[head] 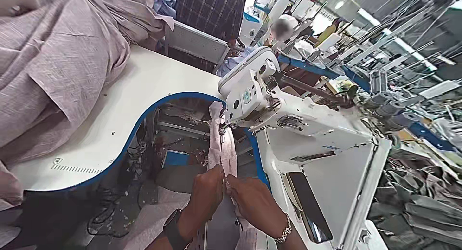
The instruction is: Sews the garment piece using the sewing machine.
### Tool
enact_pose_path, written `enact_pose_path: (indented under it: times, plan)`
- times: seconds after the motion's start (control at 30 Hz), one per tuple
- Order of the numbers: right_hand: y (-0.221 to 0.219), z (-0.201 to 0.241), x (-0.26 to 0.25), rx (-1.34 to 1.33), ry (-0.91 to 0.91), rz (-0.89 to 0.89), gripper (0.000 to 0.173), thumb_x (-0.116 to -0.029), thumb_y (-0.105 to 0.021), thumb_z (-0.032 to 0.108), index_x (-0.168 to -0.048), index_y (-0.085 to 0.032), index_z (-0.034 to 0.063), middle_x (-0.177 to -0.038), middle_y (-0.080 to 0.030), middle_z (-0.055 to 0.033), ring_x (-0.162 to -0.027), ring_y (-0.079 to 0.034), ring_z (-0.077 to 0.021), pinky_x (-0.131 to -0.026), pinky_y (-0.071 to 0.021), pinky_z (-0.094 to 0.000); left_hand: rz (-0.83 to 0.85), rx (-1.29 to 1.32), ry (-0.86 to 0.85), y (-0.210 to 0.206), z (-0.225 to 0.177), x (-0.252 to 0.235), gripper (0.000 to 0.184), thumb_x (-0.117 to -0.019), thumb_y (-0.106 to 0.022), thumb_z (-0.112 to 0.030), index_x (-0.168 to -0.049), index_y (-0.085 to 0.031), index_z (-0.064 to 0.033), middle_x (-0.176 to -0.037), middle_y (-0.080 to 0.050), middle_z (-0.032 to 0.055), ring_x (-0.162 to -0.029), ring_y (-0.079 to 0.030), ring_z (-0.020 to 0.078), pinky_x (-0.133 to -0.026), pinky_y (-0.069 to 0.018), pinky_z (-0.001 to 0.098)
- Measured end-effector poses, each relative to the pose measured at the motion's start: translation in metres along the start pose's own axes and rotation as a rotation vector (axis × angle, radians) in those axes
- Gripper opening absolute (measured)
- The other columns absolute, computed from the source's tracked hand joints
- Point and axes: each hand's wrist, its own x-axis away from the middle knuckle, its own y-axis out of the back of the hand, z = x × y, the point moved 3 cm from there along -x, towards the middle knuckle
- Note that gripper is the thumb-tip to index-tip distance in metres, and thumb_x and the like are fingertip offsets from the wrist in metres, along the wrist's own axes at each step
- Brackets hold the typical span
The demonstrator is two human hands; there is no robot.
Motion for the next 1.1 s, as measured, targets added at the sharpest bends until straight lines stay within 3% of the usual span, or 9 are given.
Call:
enact_pose_path:
  times: [0.13,0.23,0.37,0.47,0.57,0.63,0.73,0.9,1.1]
  plan:
    - [0.004,0.005,-0.007,0.03,-0.079,-0.005,0.025,-0.1067,-0.047,0.019,-0.11,-0.064,0.0014,-0.088,-0.07,-0.021,-0.093,-0.07,-0.0402,-0.08,-0.0506,-0.0544,0.202,0.061,0.192,0.008,-0.007,-0.002,0.022,-0.0977,-0.05,-0.012,-0.088,-0.065,0.0003,-0.055,-0.055,0.008,-0.049,-0.06,0.0237,-0.047,-0.0484,0.0395]
    - [0.011,0.012,-0.02,0.034,-0.082,0.019,0.025,-0.1072,-0.044,0.016,-0.118,-0.062,0.0016,-0.098,-0.07,-0.0219,-0.101,-0.069,-0.0403,-0.086,-0.0507,-0.0549,0.231,0.193,0.296,0.006,0.005,-0.007,0.026,-0.1012,-0.046,-0.013,-0.089,-0.064,0.0014,-0.059,-0.054,0.0078,-0.053,-0.057,0.0219,-0.052,-0.0473,0.0399]
    - [-0.009,-0.011,-0.025,-0.124,0.039,-0.117,0.03,-0.1074,-0.043,0.017,-0.118,-0.063,-0.0023,-0.097,-0.07,-0.025,-0.1,-0.069,-0.0439,-0.087,-0.0512,-0.0594,0.214,0.391,0.318,-0.001,0.033,-0.006,0.025,-0.1021,-0.052,-0.018,-0.097,-0.066,0.0005,-0.066,-0.057,0.0009,-0.057,-0.054,0.0088,-0.058,-0.049,0.0287]
    - [-0.06,-0.05,-0.003,-0.314,0.193,-0.583,0.026,-0.0986,-0.056,0.016,-0.093,-0.071,-0.0038,-0.069,-0.067,-0.0182,-0.066,-0.07,-0.0357,-0.061,-0.0552,-0.0534,0.389,0.426,0.341,0.038,0.072,-0.002,0.023,-0.0954,-0.062,-0.022,-0.084,-0.063,-0.0023,-0.062,-0.051,-0.0048,-0.054,-0.048,0.0019,-0.054,-0.0426,0.0223]
    - [-0.074,-0.059,0.02,-0.258,0.262,-0.854,0.029,-0.0986,-0.053,0.021,-0.083,-0.07,0.0039,-0.059,-0.06,-0.0065,-0.052,-0.062,-0.0204,-0.048,-0.0501,-0.0387,0.526,0.241,0.136,0.069,0.066,-0.015,0.031,-0.1018,-0.056,-0.026,-0.083,-0.063,-0.0029,-0.065,-0.052,-0.0002,-0.057,-0.049,0.0075,-0.056,-0.0434,0.0271]
    - [-0.05,-0.029,0.031,0.009,0.24,-0.999,0.024,-0.092,-0.054,0.015,-0.08,-0.072,0.0056,-0.056,-0.06,-0.0051,-0.044,-0.059,-0.0193,-0.037,-0.044,-0.0345,0.461,0.057,-0.025,0.062,0.01,-0.021,0.029,-0.102,-0.054,-0.02,-0.084,-0.066,-0.0008,-0.065,-0.059,0.0093,-0.057,-0.06,0.0219,-0.054,-0.0486,0.0396]
    - [-0.047,0.012,0.027,0.254,0.135,-1.101,0.018,-0.0868,-0.055,0.008,-0.077,-0.07,0.0071,-0.052,-0.054,-0.0022,-0.038,-0.052,-0.0161,-0.033,-0.0347,-0.0293,0.315,-0.107,0.102,0.031,-0.037,0.008,0.018,-0.0933,-0.058,-0.014,-0.082,-0.066,-0.0023,-0.055,-0.056,0.0096,-0.048,-0.062,0.0279,-0.045,-0.049,0.0449]
    - [-0.045,0.023,0.011,0.332,0.038,-1.033,0.02,-0.0861,-0.061,0.005,-0.093,-0.079,0.0008,-0.05,-0.053,-0.0028,-0.038,-0.05,-0.0146,-0.035,-0.0349,-0.026,0.047,-0.017,0.231,0.01,-0.026,0.016,0.025,-0.0942,-0.053,-0.018,-0.09,-0.075,-0.0059,-0.061,-0.064,0.0028,-0.05,-0.063,0.0145,-0.045,-0.0502,0.0318]
    - [-0.021,0.024,-0.015,0.345,-0.043,-0.953,0.019,-0.086,-0.064,0.006,-0.096,-0.079,0.0004,-0.055,-0.06,-0.0048,-0.041,-0.056,-0.0155,-0.037,-0.0401,-0.0266,0.138,0.108,0.276,0.002,-0.006,-0.016,0.018,-0.093,-0.055,-0.013,-0.092,-0.071,-0.004,-0.061,-0.062,0.0041,-0.05,-0.062,0.0162,-0.046,-0.0509,0.0332]
